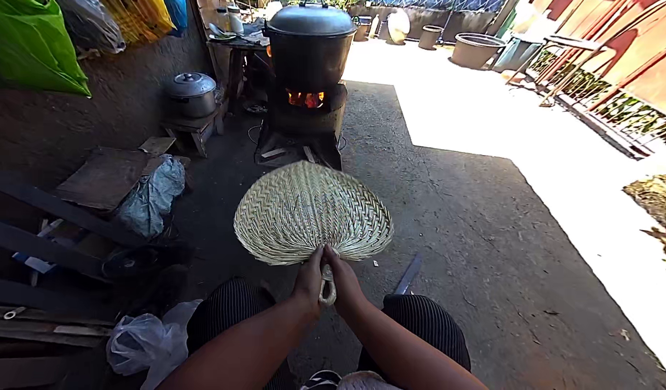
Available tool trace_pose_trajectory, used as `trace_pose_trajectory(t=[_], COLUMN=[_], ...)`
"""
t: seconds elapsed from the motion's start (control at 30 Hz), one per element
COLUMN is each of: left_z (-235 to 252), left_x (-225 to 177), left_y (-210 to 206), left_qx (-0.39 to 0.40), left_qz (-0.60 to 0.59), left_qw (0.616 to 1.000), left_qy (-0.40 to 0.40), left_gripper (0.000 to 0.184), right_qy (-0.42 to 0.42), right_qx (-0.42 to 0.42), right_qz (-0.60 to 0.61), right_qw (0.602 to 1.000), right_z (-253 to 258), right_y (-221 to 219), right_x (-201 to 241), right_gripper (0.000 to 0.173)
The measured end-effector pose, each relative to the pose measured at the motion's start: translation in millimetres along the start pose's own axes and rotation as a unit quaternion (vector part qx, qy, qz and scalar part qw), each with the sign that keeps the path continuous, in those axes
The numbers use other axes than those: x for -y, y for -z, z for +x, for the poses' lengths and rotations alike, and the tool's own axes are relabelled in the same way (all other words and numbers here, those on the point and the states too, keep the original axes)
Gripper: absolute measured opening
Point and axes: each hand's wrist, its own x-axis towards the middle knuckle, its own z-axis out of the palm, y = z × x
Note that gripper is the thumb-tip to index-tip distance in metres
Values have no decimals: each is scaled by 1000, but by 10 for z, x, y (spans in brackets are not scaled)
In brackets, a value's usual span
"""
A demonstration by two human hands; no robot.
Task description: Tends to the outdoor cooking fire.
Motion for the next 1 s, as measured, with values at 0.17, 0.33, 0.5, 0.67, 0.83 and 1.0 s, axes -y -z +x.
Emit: trace_pose_trajectory(t=[0.17,0.33,0.5,0.67,0.83,1.0], left_z=[-47,-24,-11,-10,15,10], left_x=[4,4,6,25,9,43], left_y=[33,35,58,31,43,39], left_qx=[40,-13,22,3,31,23], left_qz=[11,18,18,9,12,20], left_qw=[996,1000,999,1000,999,999], left_qy=[-74,18,-19,7,-9,-22], left_gripper=[44,46,44,46,44,47], right_qy=[84,-8,42,-4,27,37], right_qx=[35,-6,10,-28,-9,-14], right_qz=[1,25,27,17,24,13], right_qw=[996,1000,999,999,999,999], right_z=[-72,-48,-79,-71,-62,-75], right_y=[2,-40,-25,-37,-13,-17], right_x=[50,-23,4,-2,4,5], right_gripper=[45,46,45,45,44,43])
